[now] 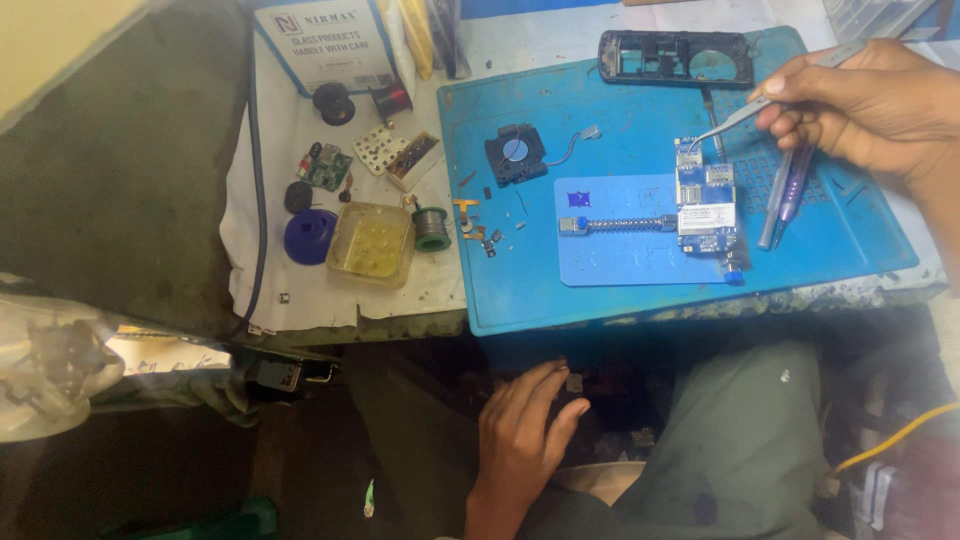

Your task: The person works at a repair bench on a small circuit board, holding it with tweezers while using a soldering iron on its contacts, then places the board on the mat. They then pick up a small cooling fan and use a metal tool to pry and work around its edge, turning it over in their hands.

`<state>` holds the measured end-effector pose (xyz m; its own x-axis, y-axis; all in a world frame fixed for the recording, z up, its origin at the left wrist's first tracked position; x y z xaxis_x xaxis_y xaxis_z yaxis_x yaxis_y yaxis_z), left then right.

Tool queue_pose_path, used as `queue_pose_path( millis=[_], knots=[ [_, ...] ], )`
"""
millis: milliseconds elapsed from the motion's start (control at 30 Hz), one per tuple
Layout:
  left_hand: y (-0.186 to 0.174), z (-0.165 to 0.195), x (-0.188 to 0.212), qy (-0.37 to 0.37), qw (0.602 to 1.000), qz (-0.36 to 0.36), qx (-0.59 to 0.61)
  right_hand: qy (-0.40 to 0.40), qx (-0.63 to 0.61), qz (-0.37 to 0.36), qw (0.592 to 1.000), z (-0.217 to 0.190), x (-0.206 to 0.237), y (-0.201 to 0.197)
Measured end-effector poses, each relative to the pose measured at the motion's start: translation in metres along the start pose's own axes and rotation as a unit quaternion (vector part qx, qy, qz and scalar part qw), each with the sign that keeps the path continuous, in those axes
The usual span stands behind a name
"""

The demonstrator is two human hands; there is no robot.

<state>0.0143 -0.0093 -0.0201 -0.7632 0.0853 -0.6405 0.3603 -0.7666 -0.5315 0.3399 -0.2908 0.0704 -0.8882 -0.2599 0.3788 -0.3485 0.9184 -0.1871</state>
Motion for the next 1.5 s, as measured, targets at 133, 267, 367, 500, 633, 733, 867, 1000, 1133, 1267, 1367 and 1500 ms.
queue_pose_path(
  millis=[133,267,367,500,633,733,867,1000,1133,1267,1367,1500],
  knots=[
    [-0.001,0.001,-0.001,-0.004,1.000,-0.003,0.001,0.026,-0.019,-0.009,0.999,0.006,-0.003,0.001],
    [-0.001,0.001,-0.002,-0.005,1.000,-0.004,0.005,0.034,-0.019,-0.011,0.999,0.010,0.000,0.004],
    [-0.001,0.001,-0.002,-0.002,1.000,0.000,0.004,0.039,-0.012,0.000,0.999,0.010,0.002,0.005],
    [-0.001,0.001,-0.002,-0.002,1.000,0.001,0.000,0.006,-0.008,0.017,1.000,0.009,0.003,-0.005],
    [-0.002,0.000,-0.002,-0.006,1.000,0.002,0.004,-0.027,0.003,0.019,0.999,0.011,0.004,-0.029],
    [-0.002,0.001,-0.002,-0.005,1.000,0.001,0.001,-0.028,0.041,0.081,0.995,0.009,0.005,-0.045],
    [-0.002,0.000,-0.001,-0.010,1.000,0.002,0.003,-0.142,0.146,0.231,0.951,-0.013,0.056,-0.027],
    [-0.001,-0.002,0.000,-0.019,1.000,-0.009,-0.010,-0.346,0.279,0.273,0.853,0.002,0.174,0.059],
    [0.001,-0.001,0.002,-0.018,0.999,-0.007,-0.031,-0.409,0.371,0.239,0.798,0.025,0.251,0.122],
    [0.002,-0.003,0.004,-0.027,0.999,-0.020,0.005,-0.367,0.388,0.265,0.803,0.020,0.252,0.144],
    [-0.002,-0.004,0.003,-0.026,1.000,-0.010,-0.006,-0.368,0.388,0.299,0.790,0.016,0.245,0.150],
    [-0.002,-0.003,0.002,-0.024,1.000,-0.015,-0.001,-0.354,0.334,0.317,0.814,0.031,0.241,0.142]
  ],
)
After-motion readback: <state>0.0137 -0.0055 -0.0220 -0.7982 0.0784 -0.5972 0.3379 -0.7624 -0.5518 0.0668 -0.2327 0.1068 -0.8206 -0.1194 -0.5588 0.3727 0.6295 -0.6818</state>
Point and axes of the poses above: each hand's wrist, its own x-axis away from the middle knuckle, its own y-axis out of the palm, z = x × y, the point moved 6 cm from there along -x, towards the middle knuckle, and after that the axes turned 11 degrees about y, right-handed, at the moved point
